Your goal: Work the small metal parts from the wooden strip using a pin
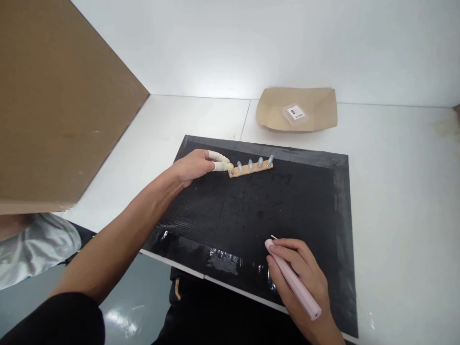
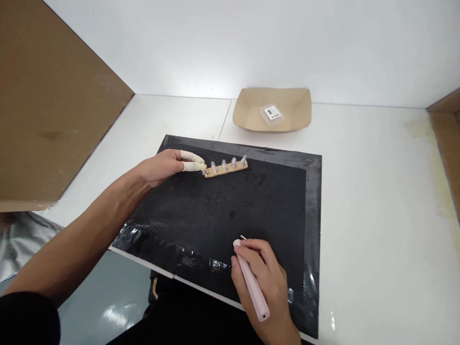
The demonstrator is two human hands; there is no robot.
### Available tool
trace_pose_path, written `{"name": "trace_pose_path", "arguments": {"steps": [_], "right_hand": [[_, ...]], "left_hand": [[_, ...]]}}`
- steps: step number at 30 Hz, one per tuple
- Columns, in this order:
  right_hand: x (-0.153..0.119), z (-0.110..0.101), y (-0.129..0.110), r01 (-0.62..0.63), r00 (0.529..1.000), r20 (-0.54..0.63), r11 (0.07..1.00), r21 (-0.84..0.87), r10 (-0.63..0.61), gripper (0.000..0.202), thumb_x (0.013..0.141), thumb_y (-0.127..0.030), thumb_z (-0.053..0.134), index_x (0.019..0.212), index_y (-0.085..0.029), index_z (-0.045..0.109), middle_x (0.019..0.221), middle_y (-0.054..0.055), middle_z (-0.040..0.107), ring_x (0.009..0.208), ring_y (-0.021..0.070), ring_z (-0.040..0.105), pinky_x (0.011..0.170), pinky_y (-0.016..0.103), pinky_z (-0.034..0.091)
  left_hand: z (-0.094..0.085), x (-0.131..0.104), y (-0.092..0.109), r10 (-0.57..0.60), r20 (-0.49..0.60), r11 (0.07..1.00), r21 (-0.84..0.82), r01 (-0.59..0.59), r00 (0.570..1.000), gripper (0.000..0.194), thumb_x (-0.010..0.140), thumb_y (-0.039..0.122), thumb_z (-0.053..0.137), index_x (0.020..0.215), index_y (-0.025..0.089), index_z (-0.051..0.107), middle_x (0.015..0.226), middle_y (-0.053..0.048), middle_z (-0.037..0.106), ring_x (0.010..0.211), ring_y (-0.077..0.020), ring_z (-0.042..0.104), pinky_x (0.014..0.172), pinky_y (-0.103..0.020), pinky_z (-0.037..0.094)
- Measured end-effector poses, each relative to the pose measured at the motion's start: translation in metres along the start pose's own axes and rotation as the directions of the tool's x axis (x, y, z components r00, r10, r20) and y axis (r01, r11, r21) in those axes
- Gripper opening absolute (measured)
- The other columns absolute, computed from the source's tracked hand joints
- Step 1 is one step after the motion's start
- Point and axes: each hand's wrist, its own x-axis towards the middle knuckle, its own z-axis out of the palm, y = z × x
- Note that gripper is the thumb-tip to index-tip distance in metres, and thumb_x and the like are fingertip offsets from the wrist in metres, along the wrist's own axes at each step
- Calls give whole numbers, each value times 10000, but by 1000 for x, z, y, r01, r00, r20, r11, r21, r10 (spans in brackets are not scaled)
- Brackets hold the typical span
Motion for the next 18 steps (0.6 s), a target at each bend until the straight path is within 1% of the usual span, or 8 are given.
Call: {"name": "trace_pose_path", "arguments": {"steps": [3, 9, 14, 18], "right_hand": [[0, 0, 0, 6, 1000, -5, 1000, -6, -6, 211, 969, -139, 640, 1148, -239, 690, 1126, 69, 641, 989, 164, 716, 848, 265, 636], [1, 0, -1, -5, 1000, -7, 1000, 2, 5, 208, 969, -149, 638, 1147, -237, 700, 1122, 78, 653, 981, 180, 725, 824, 278, 643], [2, -1, -3, -1, 1000, -7, 1000, 3, 1, 216, 970, -140, 638, 1154, -239, 695, 1119, 77, 651, 976, 176, 725, 814, 274, 643], [1, -1, -2, 7, 1000, -7, 1000, -6, -7, 206, 971, -137, 640, 1145, -237, 686, 1112, 78, 648, 979, 176, 719, 818, 279, 643]], "left_hand": [[1, -2, 2, 5, -34, 999, 48, -3, 999, 272, 625, 421, 901, 839, 263, 847, 1088, -57, 813, 1152, -319, 668, 1133, -475, 435], [3, -3, 2, 2, -43, 1000, 16, -1, 999, 182, 636, 373, 886, 776, 265, 845, 1039, -58, 824, 1142, -325, 683, 1111, -462, 464], [2, -2, -3, 24, -46, 999, 35, -22, 999, 221, 667, 394, 874, 860, 288, 860, 1051, -45, 824, 1155, -312, 686, 1125, -448, 457], [2, -2, -6, 37, -49, 998, 51, -34, 998, 221, 681, 402, 872, 872, 293, 861, 1040, -48, 826, 1131, -314, 695, 1110, -456, 471]]}}
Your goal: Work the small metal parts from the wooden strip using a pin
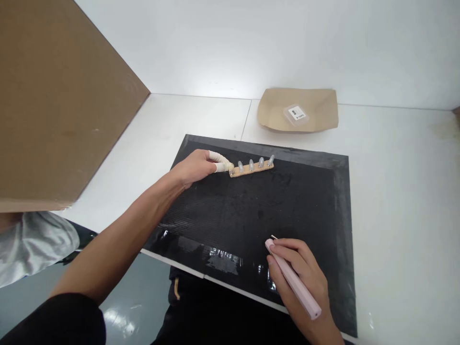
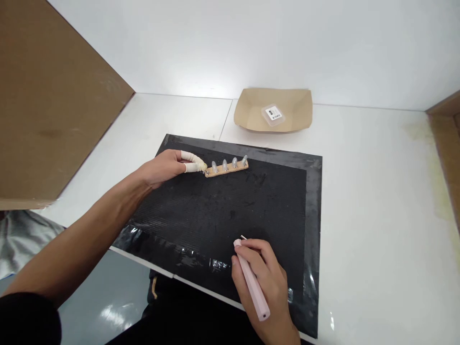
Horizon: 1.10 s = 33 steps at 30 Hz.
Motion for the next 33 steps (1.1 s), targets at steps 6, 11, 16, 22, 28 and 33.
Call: {"name": "trace_pose_path", "arguments": {"steps": [6, 11, 16, 22, 28, 33], "right_hand": [[-2, 1, 2, 4, 1000, 5, 1000, 1, -4, 213, 967, -137, 642, 1151, -231, 693, 1125, 77, 646, 986, 176, 719, 822, 276, 641], [-1, 0, 1, -3, 1000, 4, 1000, 8, 3, 210, 968, -136, 637, 1143, -236, 696, 1127, 82, 647, 987, 183, 722, 827, 286, 644], [-2, 0, 3, 6, 1000, 17, 1000, 17, -7, 226, 970, -123, 640, 1165, -228, 683, 1137, 78, 631, 1011, 169, 709, 852, 270, 635], [-1, -1, 2, 5, 1000, 11, 1000, 14, -5, 211, 972, -129, 636, 1151, -228, 685, 1136, 73, 632, 1002, 167, 714, 850, 266, 630], [0, -2, 1, 15, 1000, 21, 1000, 8, -15, 200, 977, -128, 630, 1145, -223, 682, 1128, 73, 630, 996, 163, 707, 852, 268, 621], [-1, -1, 2, 8, 1000, 23, 999, 33, -9, 218, 978, -133, 627, 1167, -227, 682, 1142, 80, 629, 1012, 175, 704, 849, 280, 626]], "left_hand": [[1, -2, 2, 3, -2, 1000, -5, -3, 1000, 216, 691, 389, 865, 873, 273, 860, 1052, -60, 825, 1131, -304, 706, 1116, -453, 475], [1, -2, 1, -1, 2, 1000, -14, 1, 1000, 217, 690, 396, 860, 869, 275, 863, 1066, -53, 825, 1130, -307, 706, 1127, -454, 469], [-1, 0, -3, 2, 24, 1000, 1, -2, 1000, 211, 734, 398, 818, 906, 283, 860, 1127, -47, 817, 1158, -311, 692, 1144, -463, 449], [1, -2, -1, -14, 35, 999, -35, 15, 999, 230, 737, 428, 817, 903, 274, 855, 1146, -58, 813, 1155, -305, 699, 1129, -455, 464], [-1, -4, 1, 15, 59, 999, -32, -13, 998, 290, 748, 491, 827, 925, 263, 853, 1156, -69, 808, 1199, -310, 679, 1165, -466, 431], [-1, -8, 5, 17, 69, 1000, 19, -18, 997, 365, 769, 568, 802, 966, 264, 844, 1174, -61, 799, 1197, -309, 660, 1146, -474, 439]]}}
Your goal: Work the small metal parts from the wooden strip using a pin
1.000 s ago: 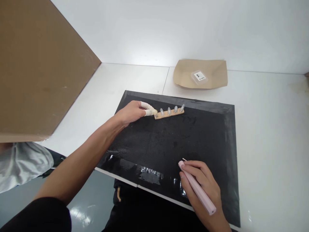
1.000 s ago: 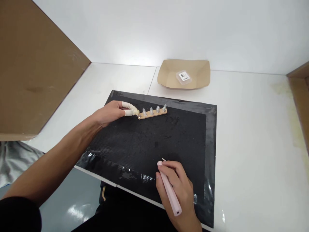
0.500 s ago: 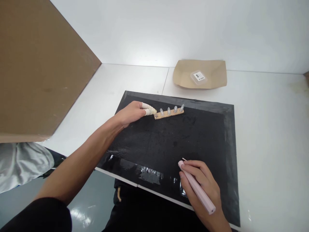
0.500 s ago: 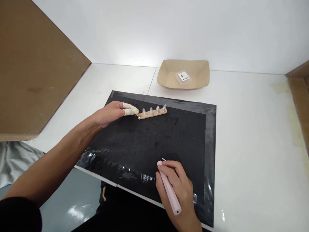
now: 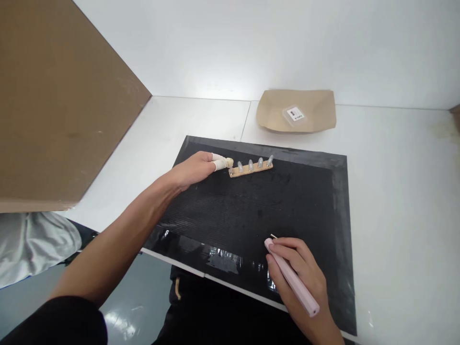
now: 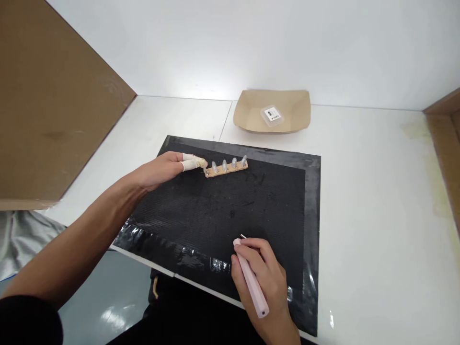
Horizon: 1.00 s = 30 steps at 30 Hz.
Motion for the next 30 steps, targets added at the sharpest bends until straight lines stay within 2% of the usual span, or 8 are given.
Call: {"name": "trace_pose_path", "arguments": {"steps": [5, 11, 14, 17, 21, 26, 30], "right_hand": [[-2, 1, 1, -10, 1000, -4, 1000, -10, 10, 210, 978, -145, 630, 1158, -238, 686, 1138, 76, 634, 1000, 176, 707, 841, 281, 628], [0, 1, 1, -4, 1000, -1, 1000, -5, 4, 210, 982, -144, 623, 1162, -233, 685, 1139, 75, 629, 998, 172, 706, 829, 272, 628], [0, 1, 1, 8, 1000, -6, 1000, -14, -8, 204, 983, -138, 625, 1160, -224, 677, 1138, 72, 622, 1000, 159, 701, 845, 261, 622], [0, 1, 2, 14, 1000, -1, 1000, -24, -14, 207, 985, -131, 625, 1162, -226, 674, 1138, 66, 615, 1012, 147, 693, 860, 249, 613], [-1, 1, 2, 12, 1000, -5, 1000, -25, -12, 206, 989, -138, 622, 1165, -235, 673, 1140, 64, 613, 1012, 148, 692, 851, 251, 613], [0, 2, 2, 20, 1000, -10, 999, -50, -21, 199, 990, -144, 626, 1159, -238, 675, 1131, 54, 622, 1001, 134, 696, 869, 241, 608], [2, 1, 0, 19, 1000, -13, 999, -51, -20, 195, 989, -140, 626, 1153, -231, 677, 1121, 54, 628, 995, 129, 698, 861, 229, 607]], "left_hand": [[2, -2, 1, 2, -11, 1000, 27, -2, 1000, 365, 788, 598, 780, 984, 296, 842, 1174, -46, 796, 1166, -311, 665, 1133, -493, 442], [3, -3, 3, 48, -4, 999, 25, -48, 999, 450, 726, 674, 809, 941, 281, 848, 1104, -63, 809, 1143, -321, 672, 1123, -499, 451], [2, -3, 0, 64, -11, 997, 35, -64, 998, 437, 774, 669, 773, 963, 282, 844, 1065, -71, 811, 1097, -313, 682, 1073, -507, 479], [0, -3, -3, 58, -20, 996, 65, -57, 998, 413, 834, 657, 712, 972, 289, 839, 1056, -78, 808, 1089, -311, 677, 1011, -480, 506], [-1, -5, -5, 11, -59, 995, 95, -6, 998, 433, 835, 671, 683, 980, 293, 836, 1108, -70, 794, 1097, -314, 660, 957, -436, 519], [0, -6, -6, 40, -70, 987, 160, -28, 997, 477, 842, 694, 657, 1002, 281, 836, 975, -52, 801, 981, -296, 671, 887, -404, 527], [-1, -7, -5, 56, -106, 987, 156, -39, 993, 460, 870, 675, 653, 1040, 288, 834, 1093, -48, 796, 1041, -290, 674, 949, -418, 513]]}}
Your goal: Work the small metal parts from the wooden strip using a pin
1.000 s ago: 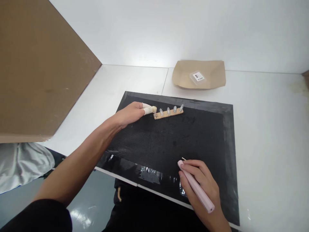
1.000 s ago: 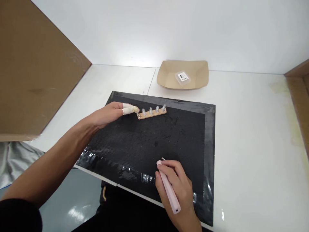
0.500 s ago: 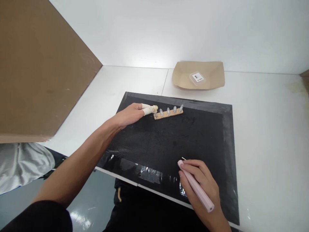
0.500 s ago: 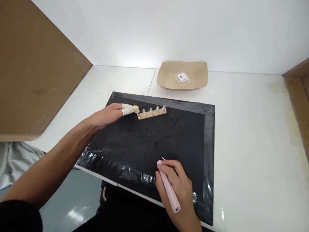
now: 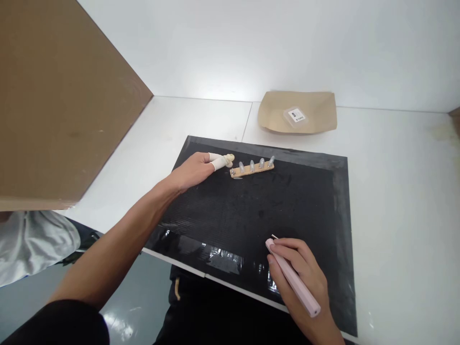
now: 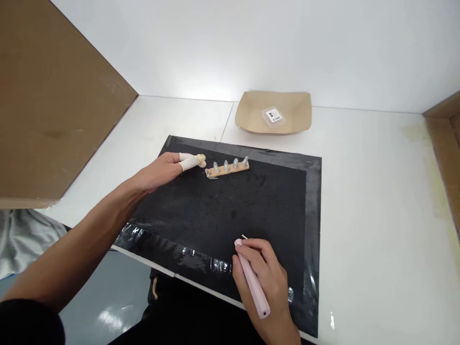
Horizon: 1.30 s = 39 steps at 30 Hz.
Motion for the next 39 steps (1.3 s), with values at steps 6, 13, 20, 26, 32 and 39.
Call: {"name": "trace_pose_path", "arguments": {"steps": [6, 13, 20, 26, 32, 39], "right_hand": [[-1, -1, -1, 11, 1000, -11, 1000, 0, -11, 204, 978, -132, 631, 1152, -226, 681, 1118, 65, 640, 992, 152, 711, 847, 249, 622], [0, 1, 0, -4, 1000, -2, 1000, 20, 4, 214, 978, -132, 632, 1162, -229, 682, 1122, 68, 642, 1010, 161, 710, 845, 257, 626], [-2, -1, -2, -18, 1000, -9, 999, 29, 18, 219, 981, -145, 629, 1170, -239, 687, 1139, 73, 642, 1020, 172, 710, 851, 278, 632], [0, -4, -4, -51, 996, -64, 997, 66, 55, 188, 978, -151, 633, 1118, -258, 699, 1124, 58, 642, 996, 158, 712, 831, 255, 638], [-1, 1, -4, -53, 997, -59, 998, 31, 55, 201, 983, -178, 630, 1153, -255, 706, 1154, 70, 649, 1010, 185, 725, 824, 285, 643], [2, 2, -8, -48, 994, -104, 999, -19, 46, 165, 974, -180, 636, 1106, -240, 714, 1111, 69, 662, 973, 180, 735, 812, 274, 645]], "left_hand": [[7, -18, 1, 286, -170, 917, 333, -219, 943, 240, 938, 477, 678, 1043, 313, 819, 1221, -29, 744, 1129, -277, 636, 1049, -458, 443], [46, -48, -13, 451, -202, 727, 648, -227, 869, 248, 989, 351, 636, 1141, 204, 764, 1091, -94, 699, 949, -258, 574, 847, -406, 478], [60, -47, -22, 381, -190, 805, 549, -223, 905, 310, 1015, 455, 582, 1166, 252, 761, 1120, -83, 701, 980, -267, 600, 867, -418, 484], [49, -43, -31, 406, -258, 828, 509, -234, 877, 524, 925, 649, 642, 1230, 228, 708, 1204, -113, 691, 1092, -305, 573, 941, -443, 438], [30, -5, -42, 483, -87, 792, 467, -393, 871, 580, 891, 671, 673, 1294, 253, 667, 1437, -126, 619, 1360, -360, 453, 1097, -546, 230], [37, 13, -42, 516, -110, 799, 419, -431, 850, 374, 856, 568, 779, 1101, 286, 767, 1364, -93, 669, 1335, -339, 490, 1114, -572, 174]]}}
